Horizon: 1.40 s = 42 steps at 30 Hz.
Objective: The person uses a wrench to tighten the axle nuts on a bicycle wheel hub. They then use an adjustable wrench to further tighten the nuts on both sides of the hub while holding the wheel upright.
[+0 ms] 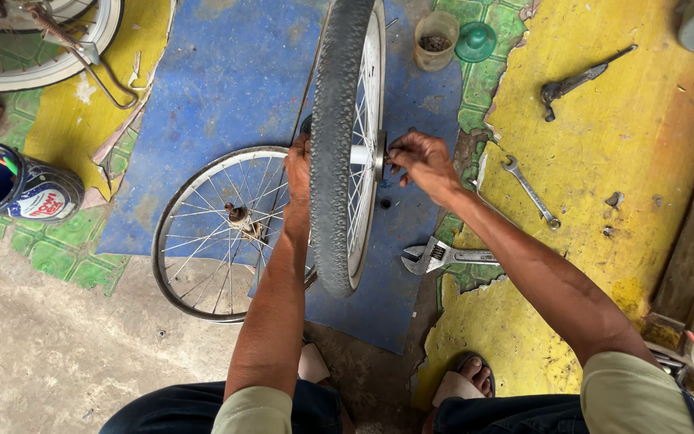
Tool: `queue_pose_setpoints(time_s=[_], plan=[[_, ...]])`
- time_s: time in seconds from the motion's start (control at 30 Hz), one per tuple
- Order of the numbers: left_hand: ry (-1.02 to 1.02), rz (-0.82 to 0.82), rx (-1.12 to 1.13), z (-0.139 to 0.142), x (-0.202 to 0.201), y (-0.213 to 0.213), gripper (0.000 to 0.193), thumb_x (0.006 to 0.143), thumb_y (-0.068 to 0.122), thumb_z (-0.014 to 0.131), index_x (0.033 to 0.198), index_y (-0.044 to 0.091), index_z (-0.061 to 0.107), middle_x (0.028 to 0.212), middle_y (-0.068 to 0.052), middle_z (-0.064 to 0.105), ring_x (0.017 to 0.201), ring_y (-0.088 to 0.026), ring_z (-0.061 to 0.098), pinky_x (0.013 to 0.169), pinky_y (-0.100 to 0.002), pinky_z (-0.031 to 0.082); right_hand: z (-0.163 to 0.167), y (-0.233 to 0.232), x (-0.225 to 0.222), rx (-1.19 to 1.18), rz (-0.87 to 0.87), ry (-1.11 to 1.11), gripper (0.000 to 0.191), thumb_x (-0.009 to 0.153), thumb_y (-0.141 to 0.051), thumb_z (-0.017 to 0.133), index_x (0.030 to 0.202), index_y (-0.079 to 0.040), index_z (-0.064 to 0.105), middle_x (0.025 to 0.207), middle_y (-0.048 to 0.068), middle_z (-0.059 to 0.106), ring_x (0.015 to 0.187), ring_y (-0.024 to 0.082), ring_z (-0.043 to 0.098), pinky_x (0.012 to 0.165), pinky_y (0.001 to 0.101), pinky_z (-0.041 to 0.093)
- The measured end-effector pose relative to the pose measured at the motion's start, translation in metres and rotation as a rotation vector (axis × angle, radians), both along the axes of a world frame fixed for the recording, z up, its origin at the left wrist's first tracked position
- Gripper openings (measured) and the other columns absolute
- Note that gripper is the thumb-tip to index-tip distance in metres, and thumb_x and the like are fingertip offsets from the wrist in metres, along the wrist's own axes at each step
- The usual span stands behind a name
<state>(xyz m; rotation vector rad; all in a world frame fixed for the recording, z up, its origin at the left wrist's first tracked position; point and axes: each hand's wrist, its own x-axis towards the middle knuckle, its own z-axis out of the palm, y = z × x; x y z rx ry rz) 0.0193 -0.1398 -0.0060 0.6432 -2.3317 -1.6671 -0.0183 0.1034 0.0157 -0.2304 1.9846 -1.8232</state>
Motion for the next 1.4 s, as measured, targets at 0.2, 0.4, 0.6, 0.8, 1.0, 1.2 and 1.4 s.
queue_pose_setpoints(time_s=[0.2, 0.4, 0.6, 0.8, 1.0, 1.2, 1.4], plan=[[0.034, 0.022, -0.018, -0.024, -0.009, -0.005, 0.035, 0.104, 0.027, 0.045, 0.096, 0.003, 0.069, 0.077, -0.012, 0.073, 0.067, -0.022, 0.069, 0.065, -0.041, 0.055, -0.011, 0.0, -0.007, 0.025, 0.017, 0.011, 0.01, 0.091, 0.005, 0.065, 0.099, -0.001, 0.067, 0.088, 0.013, 0.073, 0.068, 0.016, 0.068, 0.052, 0.0272, 0.059], [0.045, 0.013, -0.027, -0.037, -0.012, -0.01, 0.037, 0.105, 0.028, 0.044, 0.092, 0.002, 0.067, 0.077, -0.013, 0.073, 0.067, -0.024, 0.068, 0.066, -0.042, 0.054, -0.01, 0.003, 0.0, 0.157, 0.07, 0.724, 0.012, 0.086, 0.006, 0.069, 0.095, 0.0, 0.065, 0.092, 0.013, 0.071, 0.075, 0.016, 0.071, 0.057, 0.0258, 0.063], [0.066, 0.003, -0.134, -0.037, -0.013, -0.012, 0.036, 0.106, 0.028, 0.045, 0.094, 0.002, 0.068, 0.077, -0.015, 0.073, 0.068, -0.026, 0.07, 0.068, -0.044, 0.053, -0.005, -0.001, -0.004, 0.041, -0.023, -0.097, 0.005, 0.096, -0.003, 0.063, 0.097, -0.004, 0.068, 0.086, 0.01, 0.073, 0.066, 0.016, 0.069, 0.049, 0.0282, 0.059], [-0.001, 0.022, -0.031, -0.012, -0.005, -0.002, 0.038, 0.104, 0.028, 0.042, 0.096, 0.002, 0.068, 0.077, -0.014, 0.074, 0.066, -0.025, 0.071, 0.064, -0.042, 0.056, -0.018, 0.0, -0.007, 0.141, 0.033, 0.117, 0.01, 0.091, 0.0, 0.067, 0.099, -0.004, 0.07, 0.088, 0.009, 0.074, 0.069, 0.017, 0.07, 0.057, 0.0286, 0.062], [0.013, -0.005, 0.102, 0.025, 0.007, 0.008, 0.035, 0.101, 0.024, 0.047, 0.107, -0.001, 0.071, 0.081, -0.015, 0.076, 0.066, -0.02, 0.073, 0.06, -0.035, 0.058, -0.017, 0.002, -0.001, 0.116, 0.082, 0.678, 0.017, 0.087, 0.004, 0.071, 0.103, -0.001, 0.067, 0.098, 0.011, 0.073, 0.079, 0.017, 0.072, 0.065, 0.0279, 0.064], [-0.016, 0.012, 0.118, 0.039, 0.01, 0.012, 0.033, 0.091, 0.021, 0.061, 0.113, -0.003, 0.07, 0.085, -0.015, 0.077, 0.067, -0.019, 0.074, 0.058, -0.034, 0.06, -0.011, -0.003, -0.003, -0.037, 0.007, -0.128, 0.01, 0.095, -0.005, 0.065, 0.103, -0.003, 0.069, 0.089, 0.009, 0.072, 0.069, 0.014, 0.07, 0.052, 0.0287, 0.061], [0.098, -0.036, 0.032, 0.006, 0.006, 0.002, 0.03, 0.091, 0.018, 0.065, 0.112, -0.004, 0.069, 0.083, -0.014, 0.077, 0.068, -0.019, 0.074, 0.058, -0.034, 0.06, -0.015, -0.002, -0.005, 0.139, 0.089, 0.417, 0.01, 0.094, -0.005, 0.068, 0.102, 0.0, 0.072, 0.088, 0.011, 0.076, 0.069, 0.015, 0.072, 0.056, 0.028, 0.062]])
